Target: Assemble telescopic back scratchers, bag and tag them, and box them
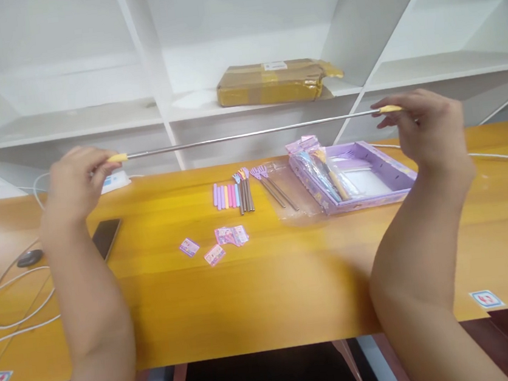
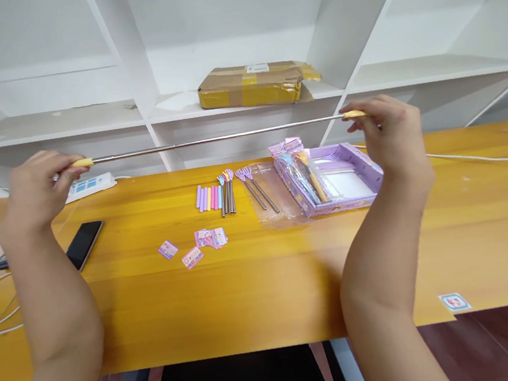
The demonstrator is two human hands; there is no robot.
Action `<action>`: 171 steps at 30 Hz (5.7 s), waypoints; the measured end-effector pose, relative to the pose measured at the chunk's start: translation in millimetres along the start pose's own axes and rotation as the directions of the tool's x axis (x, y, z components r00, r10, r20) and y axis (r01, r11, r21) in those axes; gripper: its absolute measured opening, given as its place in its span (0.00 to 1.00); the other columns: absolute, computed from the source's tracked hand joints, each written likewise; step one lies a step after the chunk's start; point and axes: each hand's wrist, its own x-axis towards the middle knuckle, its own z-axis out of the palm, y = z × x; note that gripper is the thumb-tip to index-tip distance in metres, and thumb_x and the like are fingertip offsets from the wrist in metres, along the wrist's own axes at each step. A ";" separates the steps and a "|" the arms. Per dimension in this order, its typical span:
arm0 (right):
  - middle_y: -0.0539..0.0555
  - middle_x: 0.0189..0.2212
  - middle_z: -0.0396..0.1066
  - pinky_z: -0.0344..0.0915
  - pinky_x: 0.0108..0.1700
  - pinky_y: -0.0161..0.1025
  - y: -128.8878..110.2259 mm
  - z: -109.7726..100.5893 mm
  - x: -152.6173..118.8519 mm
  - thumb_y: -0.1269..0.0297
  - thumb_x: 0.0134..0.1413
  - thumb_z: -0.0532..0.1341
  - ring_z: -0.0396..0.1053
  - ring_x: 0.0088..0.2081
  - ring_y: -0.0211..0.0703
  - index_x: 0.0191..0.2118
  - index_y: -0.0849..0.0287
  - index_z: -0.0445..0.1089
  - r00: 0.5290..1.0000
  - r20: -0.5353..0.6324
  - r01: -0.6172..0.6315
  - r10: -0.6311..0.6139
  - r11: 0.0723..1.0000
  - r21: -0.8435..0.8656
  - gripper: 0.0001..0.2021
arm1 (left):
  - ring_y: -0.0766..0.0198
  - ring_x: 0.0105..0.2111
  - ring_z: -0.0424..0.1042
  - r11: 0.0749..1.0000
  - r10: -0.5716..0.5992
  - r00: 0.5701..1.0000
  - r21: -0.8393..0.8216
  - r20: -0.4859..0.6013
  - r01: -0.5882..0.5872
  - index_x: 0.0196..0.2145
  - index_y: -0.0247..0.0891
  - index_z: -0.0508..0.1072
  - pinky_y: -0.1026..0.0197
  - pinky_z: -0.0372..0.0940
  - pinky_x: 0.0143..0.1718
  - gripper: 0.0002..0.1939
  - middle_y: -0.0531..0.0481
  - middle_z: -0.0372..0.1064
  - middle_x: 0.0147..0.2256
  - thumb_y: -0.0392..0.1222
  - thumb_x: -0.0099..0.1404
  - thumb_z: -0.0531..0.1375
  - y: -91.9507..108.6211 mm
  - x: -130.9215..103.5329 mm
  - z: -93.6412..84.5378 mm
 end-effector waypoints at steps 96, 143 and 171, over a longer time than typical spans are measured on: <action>0.55 0.33 0.74 0.39 0.32 0.42 -197.2 89.4 -45.1 0.55 0.83 0.47 0.57 0.27 0.44 0.47 0.56 0.69 0.735 0.640 0.448 -0.225 0.869 -0.209 0.16 | 0.53 0.32 0.72 0.958 0.216 0.957 0.148 0.192 -0.246 0.33 0.41 0.71 0.51 0.52 0.31 0.10 0.44 0.74 0.30 0.36 0.71 0.53 158.1 -6.9 52.7; 0.51 0.26 0.68 0.68 0.39 0.39 -12.2 -9.2 0.8 0.75 0.65 0.56 0.68 0.27 0.41 0.48 0.54 0.79 0.998 -0.023 -0.064 0.061 0.980 -0.189 0.16 | 0.59 0.28 0.50 0.947 -0.197 0.980 0.264 0.019 0.185 0.23 0.43 0.52 0.53 0.44 0.33 0.14 0.51 0.49 0.23 0.46 0.54 0.58 21.0 -7.3 -3.6; 0.55 0.35 0.79 0.71 0.43 0.40 -13.0 0.8 10.9 0.77 0.67 0.57 0.68 0.25 0.40 0.50 0.56 0.80 0.990 -0.103 -0.131 0.101 0.931 -0.340 0.16 | 0.59 0.28 0.47 0.955 -0.206 0.972 0.240 0.112 0.175 0.23 0.42 0.54 0.54 0.45 0.32 0.14 0.52 0.47 0.22 0.46 0.60 0.56 23.2 -1.6 7.8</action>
